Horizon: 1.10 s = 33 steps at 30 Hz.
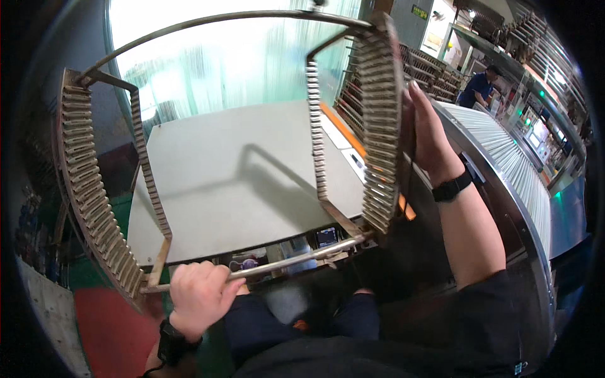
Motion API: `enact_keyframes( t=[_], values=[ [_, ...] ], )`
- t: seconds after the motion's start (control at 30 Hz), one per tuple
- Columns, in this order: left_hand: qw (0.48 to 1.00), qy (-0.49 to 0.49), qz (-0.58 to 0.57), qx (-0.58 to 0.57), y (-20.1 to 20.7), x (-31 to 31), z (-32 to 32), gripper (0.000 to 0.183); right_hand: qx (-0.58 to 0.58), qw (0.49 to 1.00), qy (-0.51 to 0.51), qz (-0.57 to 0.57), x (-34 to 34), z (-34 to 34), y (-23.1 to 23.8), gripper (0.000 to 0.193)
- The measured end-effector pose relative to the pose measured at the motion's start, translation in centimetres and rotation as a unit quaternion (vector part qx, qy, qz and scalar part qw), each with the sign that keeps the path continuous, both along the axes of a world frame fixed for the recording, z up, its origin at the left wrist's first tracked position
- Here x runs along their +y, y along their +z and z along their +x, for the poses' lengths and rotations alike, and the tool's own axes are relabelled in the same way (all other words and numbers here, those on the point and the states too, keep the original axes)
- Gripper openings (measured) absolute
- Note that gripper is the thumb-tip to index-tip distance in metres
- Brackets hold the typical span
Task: Manually organizing and stacking patterned blue industrial sheets into a storage rack on a fabrication floor.
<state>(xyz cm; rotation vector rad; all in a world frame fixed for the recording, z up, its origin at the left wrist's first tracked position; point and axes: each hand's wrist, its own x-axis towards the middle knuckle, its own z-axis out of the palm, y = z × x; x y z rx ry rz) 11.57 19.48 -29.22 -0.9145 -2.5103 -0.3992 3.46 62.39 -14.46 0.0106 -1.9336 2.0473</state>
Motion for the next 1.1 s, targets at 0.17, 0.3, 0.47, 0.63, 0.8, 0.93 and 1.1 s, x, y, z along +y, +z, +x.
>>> enact_keyframes(
  t=[0.17,0.3,0.47,0.63,0.8,0.93,1.1],
  values=[
    [1.0,-0.004,0.017,-0.005,-0.1,0.4,-0.2,0.025,0.004,0.999,0.018,0.042,0.4,-0.6,0.3,0.041],
    [0.999,-0.001,0.035,0.006,-0.2,0.2,-0.3,0.025,0.056,0.997,-0.026,0.037,-0.6,1.7,-1.8,0.039],
    [0.982,-0.044,0.134,0.129,0.2,1.3,1.1,0.021,0.043,0.99,-0.017,0.131,-0.9,3.0,-7.3,0.022],
    [0.948,-0.303,0.097,0.027,-5.0,5.2,1.7,0.016,0.069,0.99,-0.016,0.125,0.0,1.4,-7.8,0.017],
    [0.974,-0.185,0.115,-0.058,-7.7,9.4,-4.9,0.023,0.075,0.994,-0.027,0.08,-0.9,0.9,-7.4,0.015],
    [0.969,-0.115,0.216,-0.039,-6.5,14.2,-9.7,0.033,0.088,0.993,0.002,0.073,-0.2,1.3,-7.9,0.016],
    [0.878,-0.074,0.447,-0.158,-7.6,21.4,-16.8,0.039,0.112,0.992,0.009,0.058,-1.1,1.4,-7.9,0.016]
  ],
)
